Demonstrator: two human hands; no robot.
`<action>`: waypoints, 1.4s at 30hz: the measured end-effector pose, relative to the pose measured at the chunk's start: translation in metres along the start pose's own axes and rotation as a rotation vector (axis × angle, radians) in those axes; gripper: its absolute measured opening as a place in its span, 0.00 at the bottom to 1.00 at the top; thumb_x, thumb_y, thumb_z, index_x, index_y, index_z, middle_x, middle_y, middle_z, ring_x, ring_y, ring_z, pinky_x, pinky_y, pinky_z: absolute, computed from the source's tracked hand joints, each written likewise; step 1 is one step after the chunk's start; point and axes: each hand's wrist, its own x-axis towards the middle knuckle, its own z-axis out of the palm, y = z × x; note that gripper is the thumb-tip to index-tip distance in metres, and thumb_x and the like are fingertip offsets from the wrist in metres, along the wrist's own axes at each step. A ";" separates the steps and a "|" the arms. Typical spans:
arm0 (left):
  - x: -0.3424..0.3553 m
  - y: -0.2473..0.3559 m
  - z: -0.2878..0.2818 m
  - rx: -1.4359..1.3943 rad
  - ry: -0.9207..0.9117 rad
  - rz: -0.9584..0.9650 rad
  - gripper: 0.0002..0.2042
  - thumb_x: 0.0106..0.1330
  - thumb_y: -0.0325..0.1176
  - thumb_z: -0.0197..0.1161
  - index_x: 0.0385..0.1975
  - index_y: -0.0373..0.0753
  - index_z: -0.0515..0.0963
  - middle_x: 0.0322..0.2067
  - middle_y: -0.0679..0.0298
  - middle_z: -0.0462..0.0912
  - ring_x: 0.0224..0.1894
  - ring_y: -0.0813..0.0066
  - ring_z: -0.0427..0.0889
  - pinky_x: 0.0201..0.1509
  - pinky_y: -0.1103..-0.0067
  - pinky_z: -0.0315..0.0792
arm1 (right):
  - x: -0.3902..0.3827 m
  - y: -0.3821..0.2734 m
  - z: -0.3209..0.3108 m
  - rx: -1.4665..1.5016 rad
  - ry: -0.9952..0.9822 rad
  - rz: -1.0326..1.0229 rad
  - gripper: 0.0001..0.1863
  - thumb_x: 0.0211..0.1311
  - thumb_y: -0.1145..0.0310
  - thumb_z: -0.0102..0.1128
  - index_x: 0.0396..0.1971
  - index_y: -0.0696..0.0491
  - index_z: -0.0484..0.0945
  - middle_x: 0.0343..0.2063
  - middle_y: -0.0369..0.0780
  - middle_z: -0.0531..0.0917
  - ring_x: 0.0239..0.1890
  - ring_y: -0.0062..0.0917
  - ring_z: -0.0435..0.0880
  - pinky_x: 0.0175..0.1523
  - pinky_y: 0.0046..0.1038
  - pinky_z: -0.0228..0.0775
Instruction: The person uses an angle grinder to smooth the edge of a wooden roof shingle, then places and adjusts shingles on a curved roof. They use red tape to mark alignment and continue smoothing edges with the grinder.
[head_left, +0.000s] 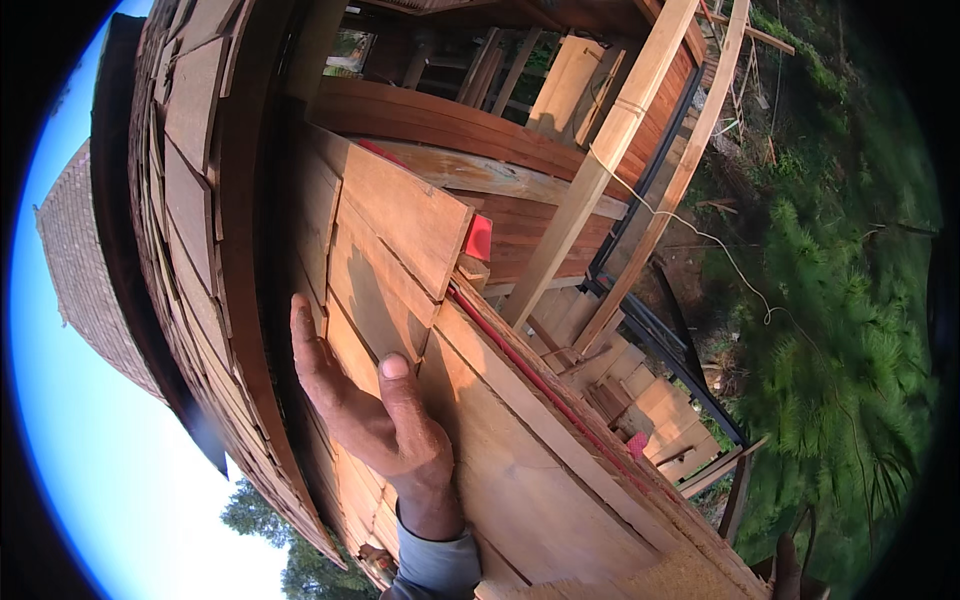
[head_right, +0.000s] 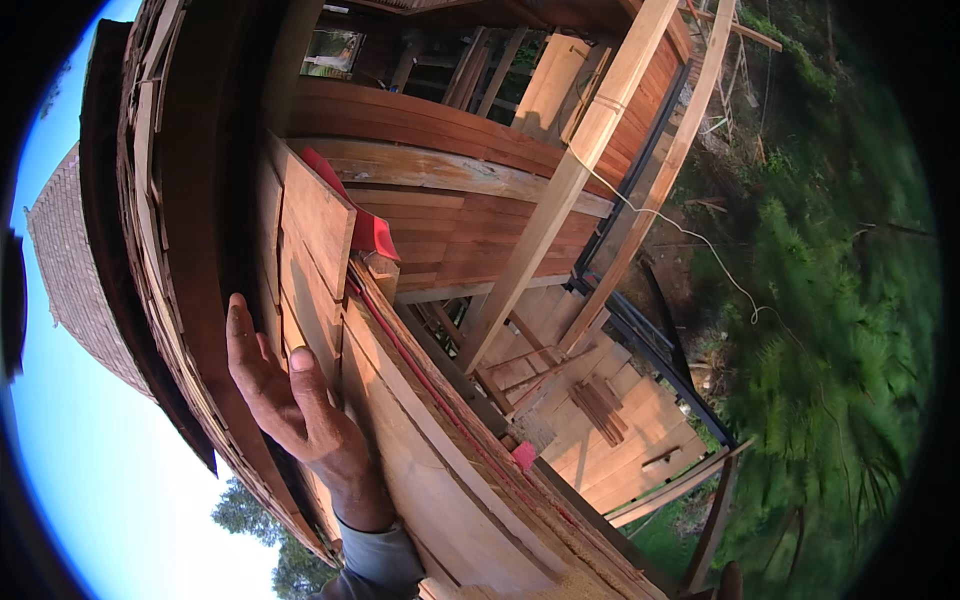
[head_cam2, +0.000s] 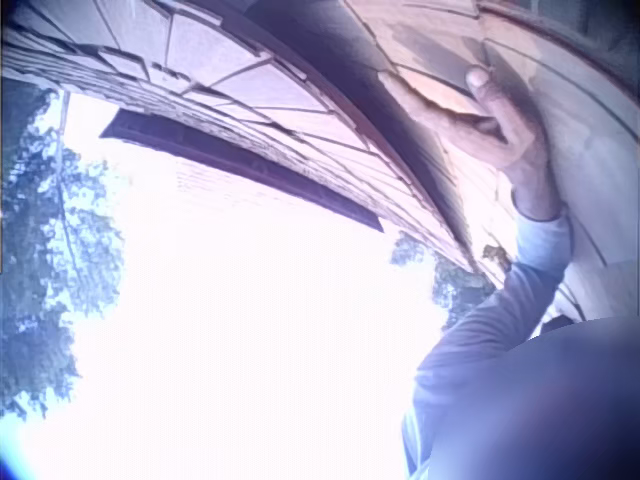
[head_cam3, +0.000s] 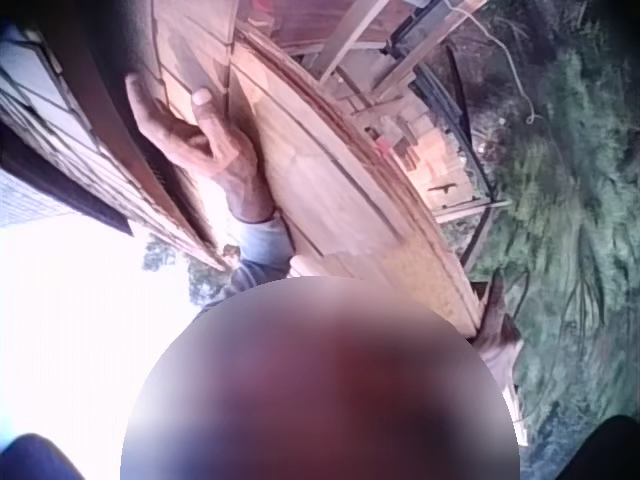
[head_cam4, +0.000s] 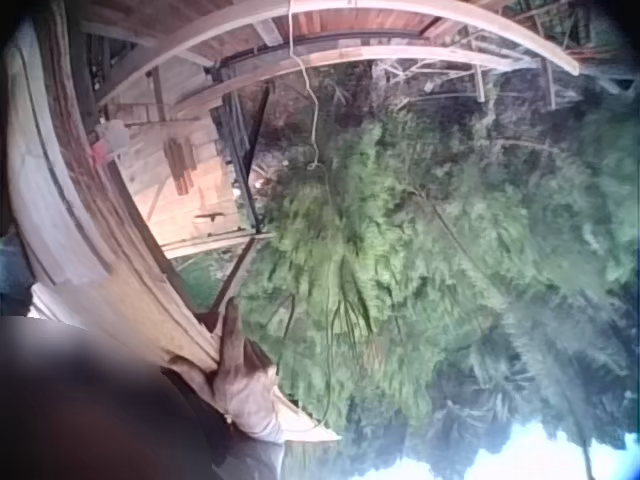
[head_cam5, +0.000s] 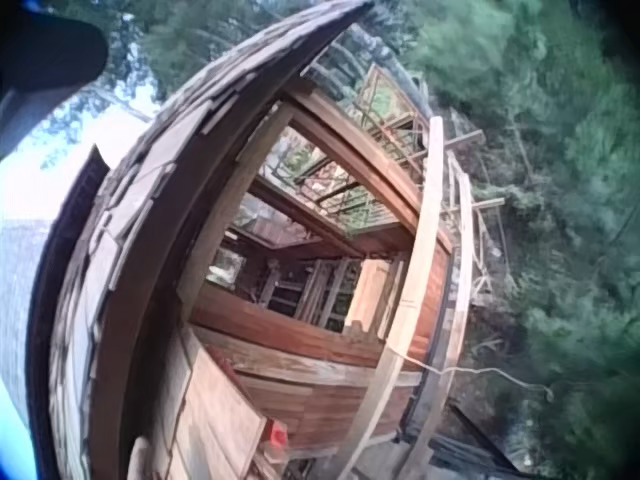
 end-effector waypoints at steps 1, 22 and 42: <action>0.000 -0.001 0.000 0.028 0.000 0.001 0.34 0.70 0.34 0.57 0.74 0.27 0.56 0.73 0.43 0.60 0.76 0.53 0.58 0.80 0.61 0.47 | -0.001 0.001 0.001 0.000 0.000 0.002 0.54 0.60 0.35 0.66 0.71 0.64 0.60 0.42 0.51 0.86 0.38 0.50 0.88 0.42 0.43 0.81; 0.023 -0.043 -0.011 -0.279 -0.305 -0.284 0.28 0.66 0.31 0.60 0.68 0.33 0.69 0.67 0.46 0.71 0.71 0.48 0.67 0.77 0.58 0.55 | 0.086 -0.137 -0.041 -0.660 0.579 -0.433 0.52 0.61 0.45 0.69 0.76 0.58 0.54 0.70 0.57 0.63 0.70 0.57 0.65 0.70 0.54 0.61; 0.032 -0.059 0.018 0.241 -0.323 -0.222 0.39 0.75 0.54 0.50 0.76 0.32 0.52 0.76 0.53 0.56 0.79 0.59 0.51 0.82 0.56 0.41 | 0.300 -0.235 -0.043 -0.797 0.574 -0.691 0.55 0.51 0.39 0.65 0.68 0.70 0.63 0.44 0.61 0.81 0.44 0.50 0.86 0.48 0.42 0.82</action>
